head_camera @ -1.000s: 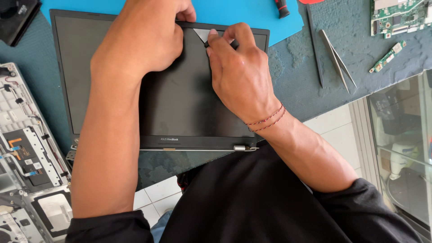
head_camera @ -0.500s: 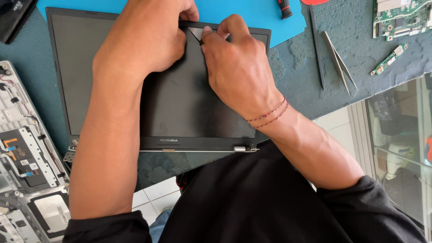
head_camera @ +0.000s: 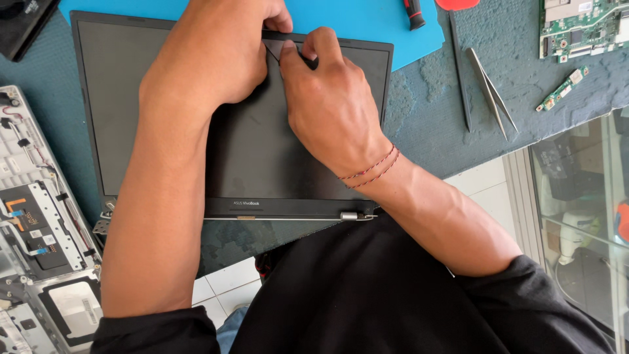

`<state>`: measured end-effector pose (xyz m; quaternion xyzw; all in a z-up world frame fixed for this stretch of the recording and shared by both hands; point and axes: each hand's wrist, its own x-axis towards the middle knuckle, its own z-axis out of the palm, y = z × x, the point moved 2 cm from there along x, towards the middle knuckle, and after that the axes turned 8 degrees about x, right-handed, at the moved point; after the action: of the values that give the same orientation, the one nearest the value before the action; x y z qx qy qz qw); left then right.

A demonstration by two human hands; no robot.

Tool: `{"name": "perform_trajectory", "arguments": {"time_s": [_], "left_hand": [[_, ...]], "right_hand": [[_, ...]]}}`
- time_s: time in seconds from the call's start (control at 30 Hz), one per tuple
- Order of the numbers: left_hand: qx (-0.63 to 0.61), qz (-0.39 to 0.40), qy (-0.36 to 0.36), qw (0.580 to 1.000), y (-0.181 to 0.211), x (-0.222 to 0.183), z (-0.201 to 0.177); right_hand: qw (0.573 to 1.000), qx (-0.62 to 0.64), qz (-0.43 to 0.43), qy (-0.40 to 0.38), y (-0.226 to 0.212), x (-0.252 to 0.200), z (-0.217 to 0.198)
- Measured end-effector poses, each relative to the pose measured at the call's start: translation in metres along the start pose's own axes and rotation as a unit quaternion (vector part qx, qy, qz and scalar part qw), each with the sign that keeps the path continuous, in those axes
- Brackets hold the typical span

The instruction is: The person uses a white plastic pry tool to carefully separate the bezel from the edges of a laptop screen. They work along the sides and corners to release the clips holding the frame in place. The person also handles a metal hinge rod, manipulating it with their fingers before returning to pry the screen bezel.

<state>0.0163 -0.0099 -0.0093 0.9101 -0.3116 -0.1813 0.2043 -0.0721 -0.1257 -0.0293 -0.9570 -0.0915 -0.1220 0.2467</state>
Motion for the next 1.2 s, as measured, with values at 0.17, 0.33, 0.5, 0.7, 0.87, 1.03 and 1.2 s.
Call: {"name": "perform_trajectory", "arguments": {"time_s": [0.17, 0.33, 0.5, 0.7, 0.87, 1.03, 1.2], "left_hand": [[-0.007, 0.015, 0.006, 1.000, 0.000, 0.000, 0.000], [-0.013, 0.018, 0.002, 1.000, 0.000, 0.001, -0.001], [0.000, 0.037, 0.017, 0.999, 0.003, 0.000, -0.002], [0.027, 0.042, 0.012, 0.999, 0.012, -0.005, -0.013], [0.083, 0.083, 0.041, 0.992, 0.013, -0.007, -0.006], [0.042, -0.121, -0.053, 0.990, 0.029, -0.005, -0.007], [0.175, -0.037, 0.045, 0.983, 0.019, -0.005, 0.016]], "right_hand": [[0.999, 0.025, -0.032, 0.023, 0.004, 0.003, -0.005], [0.996, 0.069, -0.048, 0.020, 0.005, 0.006, -0.006], [0.988, 0.142, -0.066, -0.008, 0.016, 0.009, -0.010], [0.979, 0.170, -0.109, -0.027, 0.021, 0.002, -0.029], [0.986, 0.150, -0.060, 0.030, 0.039, -0.030, -0.059], [0.993, -0.007, 0.049, 0.103, 0.076, -0.067, -0.067], [0.994, -0.008, 0.055, 0.094, 0.078, -0.068, -0.072]]}}
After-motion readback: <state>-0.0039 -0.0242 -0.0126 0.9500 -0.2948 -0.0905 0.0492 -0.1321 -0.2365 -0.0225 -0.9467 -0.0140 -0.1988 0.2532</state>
